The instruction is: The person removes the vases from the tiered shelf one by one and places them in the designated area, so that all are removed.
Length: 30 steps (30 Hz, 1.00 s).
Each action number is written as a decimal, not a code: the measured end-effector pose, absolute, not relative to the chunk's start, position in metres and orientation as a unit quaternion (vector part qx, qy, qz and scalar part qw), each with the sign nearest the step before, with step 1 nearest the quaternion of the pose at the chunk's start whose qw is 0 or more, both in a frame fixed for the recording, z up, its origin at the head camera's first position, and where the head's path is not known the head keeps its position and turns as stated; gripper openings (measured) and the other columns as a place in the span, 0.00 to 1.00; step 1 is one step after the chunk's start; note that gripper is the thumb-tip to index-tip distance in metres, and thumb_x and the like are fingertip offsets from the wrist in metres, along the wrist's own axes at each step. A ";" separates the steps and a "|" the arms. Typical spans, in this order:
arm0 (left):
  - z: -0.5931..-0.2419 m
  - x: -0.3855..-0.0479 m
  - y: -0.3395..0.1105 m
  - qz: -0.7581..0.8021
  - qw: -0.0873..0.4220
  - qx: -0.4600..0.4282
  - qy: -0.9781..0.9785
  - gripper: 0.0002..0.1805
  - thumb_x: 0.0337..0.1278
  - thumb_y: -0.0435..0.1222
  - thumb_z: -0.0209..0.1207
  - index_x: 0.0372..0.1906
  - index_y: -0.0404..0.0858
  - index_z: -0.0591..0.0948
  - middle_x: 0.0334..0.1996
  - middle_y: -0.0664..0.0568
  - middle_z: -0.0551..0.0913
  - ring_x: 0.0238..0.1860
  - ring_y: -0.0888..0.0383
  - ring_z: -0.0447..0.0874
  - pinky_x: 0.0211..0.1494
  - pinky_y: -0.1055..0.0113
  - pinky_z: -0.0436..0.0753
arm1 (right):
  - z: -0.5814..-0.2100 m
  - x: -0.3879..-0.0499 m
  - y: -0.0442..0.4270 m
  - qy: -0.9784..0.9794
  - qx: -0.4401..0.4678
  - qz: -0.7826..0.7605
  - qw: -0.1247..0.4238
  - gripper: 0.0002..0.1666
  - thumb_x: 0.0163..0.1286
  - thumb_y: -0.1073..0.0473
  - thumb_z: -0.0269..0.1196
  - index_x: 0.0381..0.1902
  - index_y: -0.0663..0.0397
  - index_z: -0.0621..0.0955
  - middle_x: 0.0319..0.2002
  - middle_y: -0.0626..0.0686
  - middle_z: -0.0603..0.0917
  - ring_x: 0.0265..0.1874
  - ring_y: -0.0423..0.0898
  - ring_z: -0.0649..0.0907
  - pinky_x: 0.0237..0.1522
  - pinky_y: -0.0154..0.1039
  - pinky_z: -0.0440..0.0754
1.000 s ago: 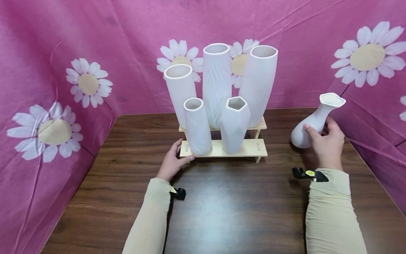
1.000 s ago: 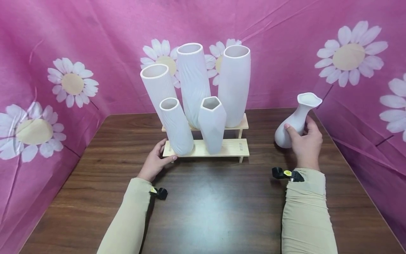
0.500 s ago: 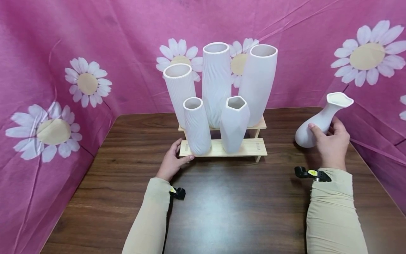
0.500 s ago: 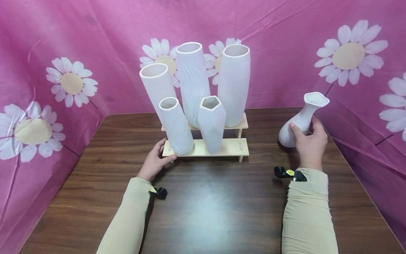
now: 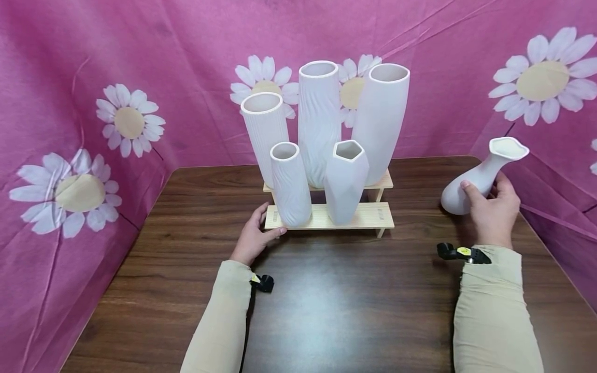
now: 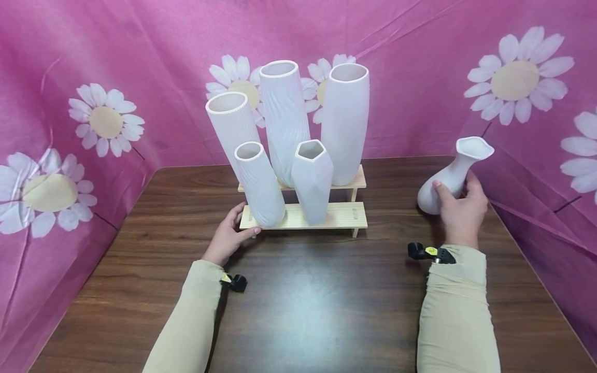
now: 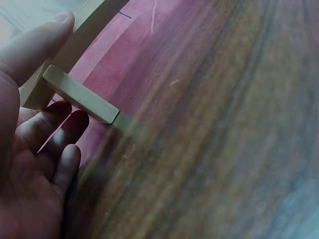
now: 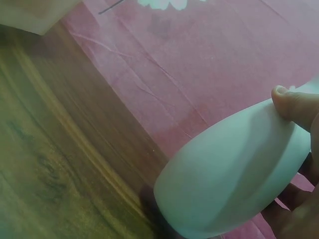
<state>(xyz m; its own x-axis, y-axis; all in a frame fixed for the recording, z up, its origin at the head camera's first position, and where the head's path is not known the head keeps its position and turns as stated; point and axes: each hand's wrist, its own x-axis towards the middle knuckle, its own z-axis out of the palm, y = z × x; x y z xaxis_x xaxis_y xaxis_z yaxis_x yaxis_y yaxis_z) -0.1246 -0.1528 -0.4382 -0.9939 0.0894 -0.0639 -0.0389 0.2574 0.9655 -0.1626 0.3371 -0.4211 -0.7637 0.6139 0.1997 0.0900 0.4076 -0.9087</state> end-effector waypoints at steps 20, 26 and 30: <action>-0.475 -0.139 -0.160 0.612 0.030 0.008 0.790 0.52 0.49 0.34 0.76 0.77 0.37 0.59 0.68 0.43 0.74 0.67 0.54 0.70 0.72 0.57 0.63 | -0.429 -0.171 0.345 -0.796 -0.226 0.496 0.264 0.30 0.66 0.53 0.70 0.65 0.32 0.78 0.50 0.41 0.81 0.47 0.34 0.77 0.54 0.29 0.73; -0.476 -0.139 -0.159 0.612 0.031 0.009 0.790 0.52 0.49 0.33 0.76 0.77 0.37 0.59 0.67 0.44 0.75 0.65 0.54 0.72 0.71 0.57 0.65 | -0.429 -0.171 0.348 -0.795 -0.231 0.506 0.241 0.33 0.68 0.53 0.68 0.70 0.30 0.73 0.61 0.44 0.79 0.55 0.34 0.76 0.63 0.31 0.69; -0.475 -0.140 -0.160 0.616 0.038 0.009 0.787 0.52 0.50 0.32 0.75 0.78 0.37 0.58 0.67 0.43 0.75 0.65 0.54 0.72 0.70 0.58 0.65 | -0.429 -0.173 0.349 -0.801 -0.232 0.506 0.223 0.35 0.70 0.52 0.66 0.72 0.30 0.70 0.69 0.48 0.75 0.60 0.33 0.73 0.67 0.31 0.65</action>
<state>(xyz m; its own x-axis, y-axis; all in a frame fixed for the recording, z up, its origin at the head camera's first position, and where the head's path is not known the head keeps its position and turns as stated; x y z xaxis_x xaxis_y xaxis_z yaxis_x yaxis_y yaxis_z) -0.1397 -0.1597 -0.4747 -0.9969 0.0615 -0.0483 -0.0321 0.2418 0.9698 -0.1726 0.3494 -0.4293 -0.7935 0.5961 0.1222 0.1455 0.3808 -0.9131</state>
